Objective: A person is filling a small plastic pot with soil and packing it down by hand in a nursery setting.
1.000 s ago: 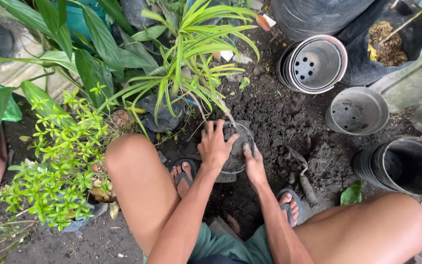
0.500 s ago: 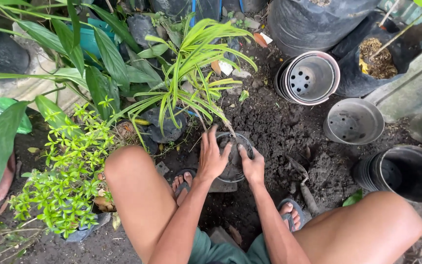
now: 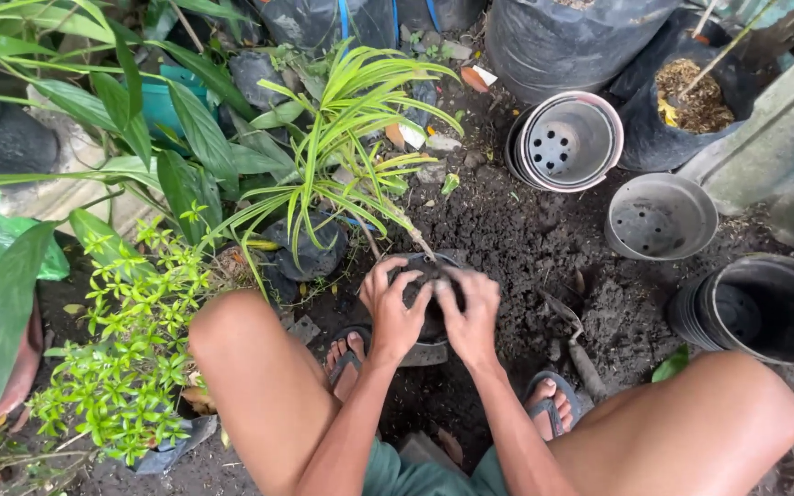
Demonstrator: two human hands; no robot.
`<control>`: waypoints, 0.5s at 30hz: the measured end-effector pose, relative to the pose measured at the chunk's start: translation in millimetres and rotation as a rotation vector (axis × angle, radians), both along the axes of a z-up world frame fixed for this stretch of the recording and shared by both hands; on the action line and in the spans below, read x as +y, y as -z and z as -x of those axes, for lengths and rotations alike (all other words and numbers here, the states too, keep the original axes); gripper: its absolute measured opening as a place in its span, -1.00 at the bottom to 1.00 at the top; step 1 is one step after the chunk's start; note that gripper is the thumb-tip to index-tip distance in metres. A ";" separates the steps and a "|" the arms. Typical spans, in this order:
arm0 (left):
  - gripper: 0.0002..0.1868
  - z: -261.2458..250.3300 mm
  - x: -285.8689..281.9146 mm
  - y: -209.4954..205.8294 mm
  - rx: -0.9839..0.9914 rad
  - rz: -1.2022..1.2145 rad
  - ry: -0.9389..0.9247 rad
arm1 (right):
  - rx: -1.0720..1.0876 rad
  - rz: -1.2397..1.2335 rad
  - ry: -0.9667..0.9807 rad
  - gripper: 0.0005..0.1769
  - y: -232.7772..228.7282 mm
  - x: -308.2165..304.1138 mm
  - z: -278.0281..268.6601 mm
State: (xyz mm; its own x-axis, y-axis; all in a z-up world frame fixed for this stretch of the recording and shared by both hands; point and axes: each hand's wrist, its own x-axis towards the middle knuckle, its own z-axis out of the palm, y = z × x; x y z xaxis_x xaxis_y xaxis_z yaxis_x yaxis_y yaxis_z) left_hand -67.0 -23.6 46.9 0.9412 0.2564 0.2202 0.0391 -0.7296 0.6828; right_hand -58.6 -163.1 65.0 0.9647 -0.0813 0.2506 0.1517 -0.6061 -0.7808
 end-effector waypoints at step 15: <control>-0.77 -14.5 16.3 -27.6 0.023 0.759 -0.362 | 0.225 -0.026 -0.246 -0.42 7.7 -3.6 0.6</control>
